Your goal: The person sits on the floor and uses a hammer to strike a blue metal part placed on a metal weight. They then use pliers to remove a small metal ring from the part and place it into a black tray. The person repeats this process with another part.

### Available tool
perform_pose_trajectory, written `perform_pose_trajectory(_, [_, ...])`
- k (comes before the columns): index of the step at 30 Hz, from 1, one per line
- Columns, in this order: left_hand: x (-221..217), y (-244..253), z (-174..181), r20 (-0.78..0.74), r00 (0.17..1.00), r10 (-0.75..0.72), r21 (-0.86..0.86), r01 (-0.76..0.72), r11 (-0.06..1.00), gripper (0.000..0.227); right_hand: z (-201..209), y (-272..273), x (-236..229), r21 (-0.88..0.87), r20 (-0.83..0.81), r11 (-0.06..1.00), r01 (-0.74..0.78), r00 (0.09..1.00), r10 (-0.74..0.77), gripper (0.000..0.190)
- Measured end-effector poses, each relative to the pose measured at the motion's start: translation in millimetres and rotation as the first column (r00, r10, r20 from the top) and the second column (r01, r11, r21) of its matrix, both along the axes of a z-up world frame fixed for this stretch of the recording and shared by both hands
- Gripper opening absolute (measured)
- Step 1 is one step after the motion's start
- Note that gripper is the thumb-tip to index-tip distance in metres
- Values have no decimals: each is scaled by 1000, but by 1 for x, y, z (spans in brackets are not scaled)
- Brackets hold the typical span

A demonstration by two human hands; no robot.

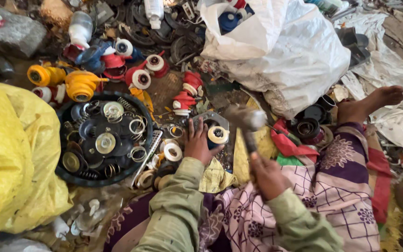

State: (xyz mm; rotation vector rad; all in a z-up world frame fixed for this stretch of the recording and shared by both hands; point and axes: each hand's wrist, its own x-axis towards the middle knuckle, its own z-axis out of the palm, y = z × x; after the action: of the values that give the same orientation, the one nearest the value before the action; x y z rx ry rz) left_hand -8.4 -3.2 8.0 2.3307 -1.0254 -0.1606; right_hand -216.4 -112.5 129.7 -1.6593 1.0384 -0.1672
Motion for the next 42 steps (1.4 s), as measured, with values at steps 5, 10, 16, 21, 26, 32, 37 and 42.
perform_pose_trajectory(5, [2,-1,2,33,998,56,-87,-53,995,116,77,-6,-7,-380,449,925,-6,873,190,52])
perform_pose_trajectory(10, [16,-13,-17,-320,943,93,-254,-180,950,118,120,-48,-7,-180,813,928,-327,482,327,62])
perform_pose_trajectory(16, [16,-28,-62,-503,862,-60,-654,-335,678,91,-31,-47,4,-199,383,980,10,921,69,62])
perform_pose_trajectory(21, [13,-30,-70,-245,958,147,-646,-275,712,97,-138,-32,38,-516,-239,830,-211,966,97,61])
perform_pose_trajectory(26, [-6,-15,-54,-211,974,80,-431,-167,887,103,-114,-39,37,-134,-134,984,-116,986,98,64])
perform_pose_trajectory(32, [-9,-1,-15,-81,996,27,-319,-52,946,129,-57,-53,-18,-260,-272,964,-58,962,-16,63])
perform_pose_trajectory(37, [-11,4,5,-73,997,-14,-320,-10,947,114,-56,-82,-94,-120,-378,992,-28,925,-20,72])
perform_pose_trajectory(42, [-11,0,13,-122,992,12,-523,-75,849,79,-82,-79,-123,-157,-520,966,-205,849,96,58])
